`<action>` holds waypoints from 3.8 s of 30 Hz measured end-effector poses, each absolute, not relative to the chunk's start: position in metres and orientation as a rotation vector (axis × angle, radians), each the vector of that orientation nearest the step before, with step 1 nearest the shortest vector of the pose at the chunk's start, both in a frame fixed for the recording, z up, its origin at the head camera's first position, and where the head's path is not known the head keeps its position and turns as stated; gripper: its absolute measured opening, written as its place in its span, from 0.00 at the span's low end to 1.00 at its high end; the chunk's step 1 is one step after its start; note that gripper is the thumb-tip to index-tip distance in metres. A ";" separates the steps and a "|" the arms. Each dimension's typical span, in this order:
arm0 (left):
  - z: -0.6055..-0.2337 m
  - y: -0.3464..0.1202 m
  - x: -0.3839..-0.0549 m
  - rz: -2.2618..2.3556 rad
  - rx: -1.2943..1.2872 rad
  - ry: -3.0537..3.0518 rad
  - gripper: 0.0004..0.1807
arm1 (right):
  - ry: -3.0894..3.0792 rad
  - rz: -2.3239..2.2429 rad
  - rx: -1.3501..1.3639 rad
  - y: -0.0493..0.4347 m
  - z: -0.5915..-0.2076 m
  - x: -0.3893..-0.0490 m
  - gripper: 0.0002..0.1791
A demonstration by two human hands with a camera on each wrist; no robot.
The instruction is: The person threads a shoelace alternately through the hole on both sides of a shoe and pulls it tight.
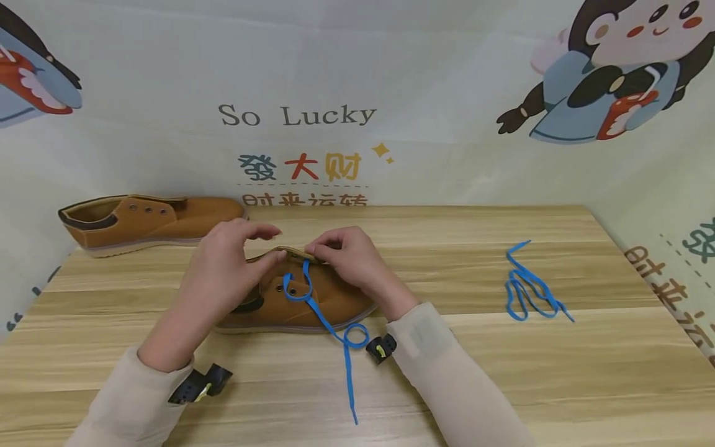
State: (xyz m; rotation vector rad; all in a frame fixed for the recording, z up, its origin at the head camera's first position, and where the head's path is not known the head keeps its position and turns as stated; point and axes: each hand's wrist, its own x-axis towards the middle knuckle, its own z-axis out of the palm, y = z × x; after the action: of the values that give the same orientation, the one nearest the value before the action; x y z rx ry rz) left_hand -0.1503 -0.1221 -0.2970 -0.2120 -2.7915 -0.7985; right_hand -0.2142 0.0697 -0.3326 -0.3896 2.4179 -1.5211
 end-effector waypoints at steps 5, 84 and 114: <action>-0.312 -0.128 -0.159 -0.785 -0.341 -2.859 0.13 | 2.424 -1.526 -0.376 0.068 -0.333 -0.216 0.11; -0.321 -0.126 -0.161 -0.797 -0.268 -2.856 0.10 | 2.474 -2.102 -0.499 0.100 -0.266 -0.210 0.12; -0.320 -0.126 -0.159 -0.782 -0.247 -2.870 0.11 | 2.366 -2.577 -0.689 0.120 -0.233 -0.181 0.07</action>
State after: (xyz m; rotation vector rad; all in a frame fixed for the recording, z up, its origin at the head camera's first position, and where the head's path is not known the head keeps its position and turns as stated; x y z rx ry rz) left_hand -0.1593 -0.1255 -0.3202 -0.2471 -2.8705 -0.7817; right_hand -0.1809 0.1201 -0.2335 -0.6894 2.3663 -2.5773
